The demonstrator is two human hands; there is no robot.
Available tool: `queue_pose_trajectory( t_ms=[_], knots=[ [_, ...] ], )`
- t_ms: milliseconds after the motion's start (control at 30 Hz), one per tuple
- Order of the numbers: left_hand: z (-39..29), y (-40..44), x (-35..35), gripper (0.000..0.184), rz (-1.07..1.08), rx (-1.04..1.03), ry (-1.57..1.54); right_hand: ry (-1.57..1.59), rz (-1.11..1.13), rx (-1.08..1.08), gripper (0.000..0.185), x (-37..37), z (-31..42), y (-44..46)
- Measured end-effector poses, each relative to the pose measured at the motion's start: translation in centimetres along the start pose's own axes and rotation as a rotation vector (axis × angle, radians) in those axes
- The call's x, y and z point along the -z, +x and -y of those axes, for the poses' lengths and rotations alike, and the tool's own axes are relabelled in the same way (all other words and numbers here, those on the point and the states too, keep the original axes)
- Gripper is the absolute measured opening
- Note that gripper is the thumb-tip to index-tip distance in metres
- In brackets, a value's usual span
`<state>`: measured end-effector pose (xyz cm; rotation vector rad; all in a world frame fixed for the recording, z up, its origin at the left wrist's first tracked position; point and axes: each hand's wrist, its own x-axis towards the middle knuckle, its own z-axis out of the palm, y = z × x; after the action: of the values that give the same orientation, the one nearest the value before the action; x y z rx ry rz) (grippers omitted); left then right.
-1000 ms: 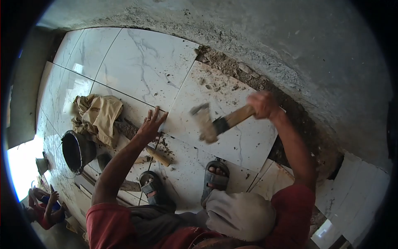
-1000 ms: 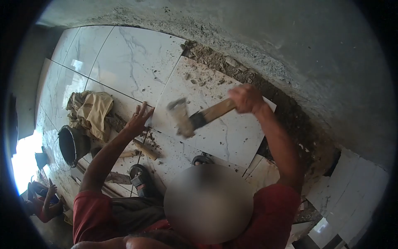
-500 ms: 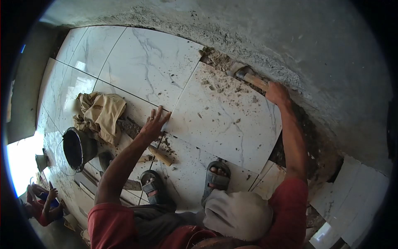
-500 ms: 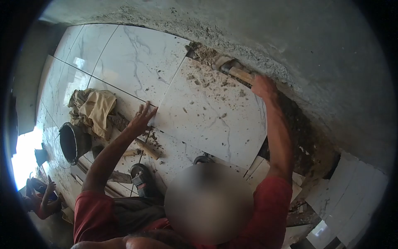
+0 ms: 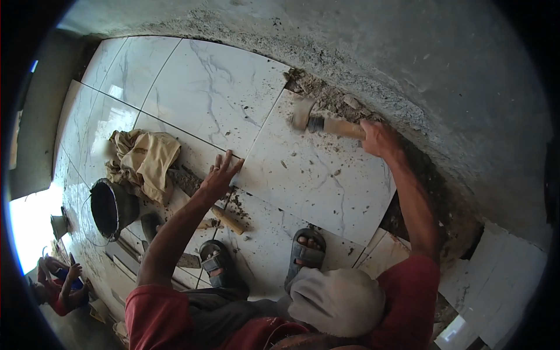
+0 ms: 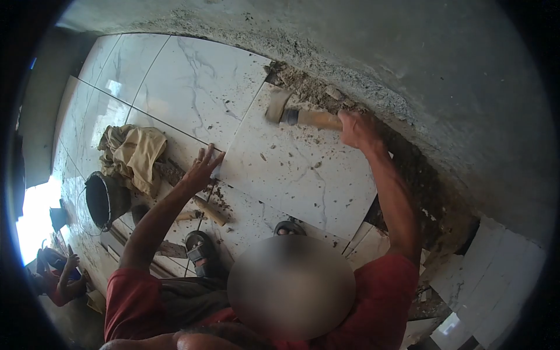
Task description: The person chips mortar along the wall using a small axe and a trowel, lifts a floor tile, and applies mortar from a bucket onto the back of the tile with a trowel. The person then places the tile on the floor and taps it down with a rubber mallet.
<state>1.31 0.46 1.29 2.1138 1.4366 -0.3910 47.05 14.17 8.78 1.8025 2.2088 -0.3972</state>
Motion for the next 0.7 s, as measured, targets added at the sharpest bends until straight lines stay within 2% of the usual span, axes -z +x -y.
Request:
queue_pose_trajectory(
  t_ms=[67,100,167,200,267,300,367,400,467,500,567,600,667,700],
  knots=[
    [0.1,-0.3,-0.1,0.099,0.011,-0.004,-0.013,0.039,-0.03,0.239,0.03,-0.1,-0.3,-1.3],
    [0.2,-0.2,0.0,0.099,0.01,-0.01,-0.011,0.038,-0.033,0.233,0.03,-0.2,-1.2,-0.9],
    [0.1,-0.1,0.0,0.1,0.029,-0.007,-0.004,0.122,0.092,-0.315,0.025,-0.5,-3.2,0.3],
    [0.0,0.1,0.0,0.1,0.019,-0.01,0.0,0.122,0.081,-0.317,0.025,-0.6,-3.2,0.2],
    [0.0,-0.1,-0.1,0.1,0.03,0.007,0.036,0.028,0.048,-0.191,0.04,-1.7,-2.7,-0.3],
    [0.0,-0.1,-0.1,0.1,0.032,0.007,0.037,0.03,0.049,-0.192,0.04,-1.1,-1.7,-1.2],
    [-0.1,0.0,-0.3,0.1,0.017,0.01,0.034,0.033,-0.023,0.134,0.025,1.0,0.5,-2.8],
    [-0.2,-0.2,-0.4,0.1,0.023,0.008,0.03,0.033,-0.016,0.133,0.025,0.2,0.2,-1.9],
    [-0.1,-0.2,0.1,0.098,0.025,0.0,-0.001,0.024,-0.015,-0.041,0.025,-1.6,-0.7,1.1],
    [0.1,0.0,-0.1,0.099,0.02,-0.003,0.0,0.023,-0.017,-0.041,0.025,-1.4,-0.5,1.2],
    [0.2,-0.2,-0.6,0.098,0.017,-0.003,0.01,0.092,-0.059,-0.235,0.02,-1.2,0.3,1.8],
    [0.2,-0.1,-0.5,0.098,0.011,-0.006,0.012,0.09,-0.066,-0.233,0.02,-0.5,0.9,1.3],
    [0.1,0.2,-0.1,0.098,0.016,-0.006,0.03,0.009,0.026,-0.029,0.022,0.9,2.0,-1.1],
    [0.1,0.0,-0.2,0.098,0.036,0.0,0.045,0.01,0.031,-0.026,0.022,0.3,1.4,-0.7]
  ],
)
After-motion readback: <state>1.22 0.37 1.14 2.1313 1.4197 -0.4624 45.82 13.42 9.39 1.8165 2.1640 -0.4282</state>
